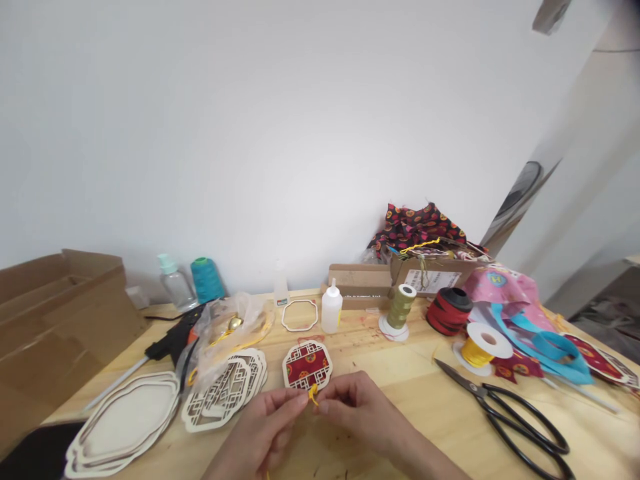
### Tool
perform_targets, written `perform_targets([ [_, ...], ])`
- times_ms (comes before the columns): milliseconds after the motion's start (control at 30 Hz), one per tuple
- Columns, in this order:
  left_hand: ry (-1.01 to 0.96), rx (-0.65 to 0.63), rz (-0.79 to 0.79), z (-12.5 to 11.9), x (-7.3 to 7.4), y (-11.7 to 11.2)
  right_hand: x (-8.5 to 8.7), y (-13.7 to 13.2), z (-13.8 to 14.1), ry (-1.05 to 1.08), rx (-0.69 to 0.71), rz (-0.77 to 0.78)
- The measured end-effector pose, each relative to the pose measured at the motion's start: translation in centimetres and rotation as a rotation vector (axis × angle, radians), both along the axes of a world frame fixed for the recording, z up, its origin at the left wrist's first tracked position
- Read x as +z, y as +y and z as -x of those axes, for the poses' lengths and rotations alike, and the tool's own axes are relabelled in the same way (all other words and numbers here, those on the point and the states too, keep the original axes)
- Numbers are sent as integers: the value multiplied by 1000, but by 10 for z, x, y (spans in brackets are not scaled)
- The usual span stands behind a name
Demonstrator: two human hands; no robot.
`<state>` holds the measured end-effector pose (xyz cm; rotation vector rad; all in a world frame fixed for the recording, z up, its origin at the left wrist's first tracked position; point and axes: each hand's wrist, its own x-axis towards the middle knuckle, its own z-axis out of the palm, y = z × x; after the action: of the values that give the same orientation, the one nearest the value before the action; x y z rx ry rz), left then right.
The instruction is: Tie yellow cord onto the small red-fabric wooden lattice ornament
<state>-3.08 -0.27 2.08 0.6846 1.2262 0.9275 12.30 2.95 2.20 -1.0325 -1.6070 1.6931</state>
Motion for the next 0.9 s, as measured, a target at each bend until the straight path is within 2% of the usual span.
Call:
perform_targets([
  [133, -1, -8, 2, -1, 5, 0, 9, -2, 0, 25, -6, 18],
  [233, -38, -21, 11, 0, 7, -1, 16, -3, -2, 34, -15, 100],
  [367, -78, -9, 28, 2, 5, -3, 14, -2, -4, 109, -19, 199],
  [467, -76, 6, 31, 1, 3, -2, 8, -1, -4, 19, -9, 103],
  [567, -15, 48, -1, 0, 2, -1, 3, 0, -1, -108, -7, -85],
  [633, 47, 54, -36, 0, 3, 0, 3, 0, 0, -123, -49, -227],
  [700, 105, 33, -80, 0, 4, 0, 2, -1, 1, -108, -61, -290],
  [800, 159, 8, -115, 1, 5, -1, -3, -1, 1, -65, 24, -178],
  [900, 181, -5, -93, 0, 7, -1, -8, 0, 1, 4, 50, -64],
])
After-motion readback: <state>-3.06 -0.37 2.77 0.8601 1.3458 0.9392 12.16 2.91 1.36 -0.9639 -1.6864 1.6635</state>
